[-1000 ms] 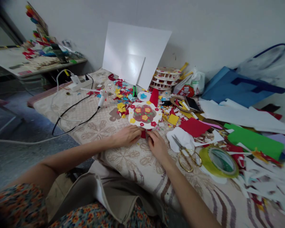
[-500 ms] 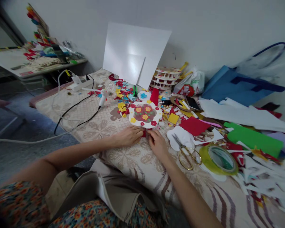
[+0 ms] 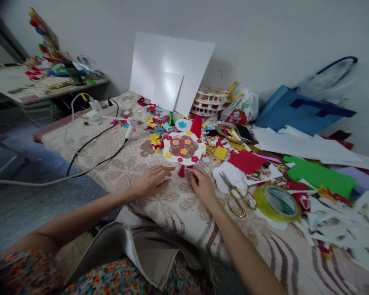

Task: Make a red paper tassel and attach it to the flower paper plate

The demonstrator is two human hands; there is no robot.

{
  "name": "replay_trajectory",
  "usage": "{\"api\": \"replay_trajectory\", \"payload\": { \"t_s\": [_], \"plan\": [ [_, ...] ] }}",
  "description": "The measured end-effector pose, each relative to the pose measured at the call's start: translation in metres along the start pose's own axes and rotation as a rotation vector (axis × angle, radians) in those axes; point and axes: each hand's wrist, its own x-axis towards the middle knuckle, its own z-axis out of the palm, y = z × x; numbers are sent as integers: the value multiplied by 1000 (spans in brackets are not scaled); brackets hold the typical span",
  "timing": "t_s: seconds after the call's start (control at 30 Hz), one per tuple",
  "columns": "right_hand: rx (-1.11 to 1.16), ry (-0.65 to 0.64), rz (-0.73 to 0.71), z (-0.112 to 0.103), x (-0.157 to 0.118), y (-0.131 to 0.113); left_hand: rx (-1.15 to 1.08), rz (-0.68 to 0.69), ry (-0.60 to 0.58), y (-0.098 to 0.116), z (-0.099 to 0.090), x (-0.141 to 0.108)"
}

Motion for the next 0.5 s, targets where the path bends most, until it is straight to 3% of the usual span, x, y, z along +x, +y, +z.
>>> {"api": "replay_trajectory", "payload": {
  "t_s": [0.13,0.2,0.33,0.5],
  "plan": [
    [37,9,30,-1,0,1,-238,-319,228,1,0,-16],
    [66,24,49,-1,0,3,-464,-496,307,0,0,-19],
    [173,45,122,1,-1,4,-1038,-724,333,1,-1,-18],
    [258,80,181,0,-2,4,-1458,-910,325,11,0,-8]
  ]
}}
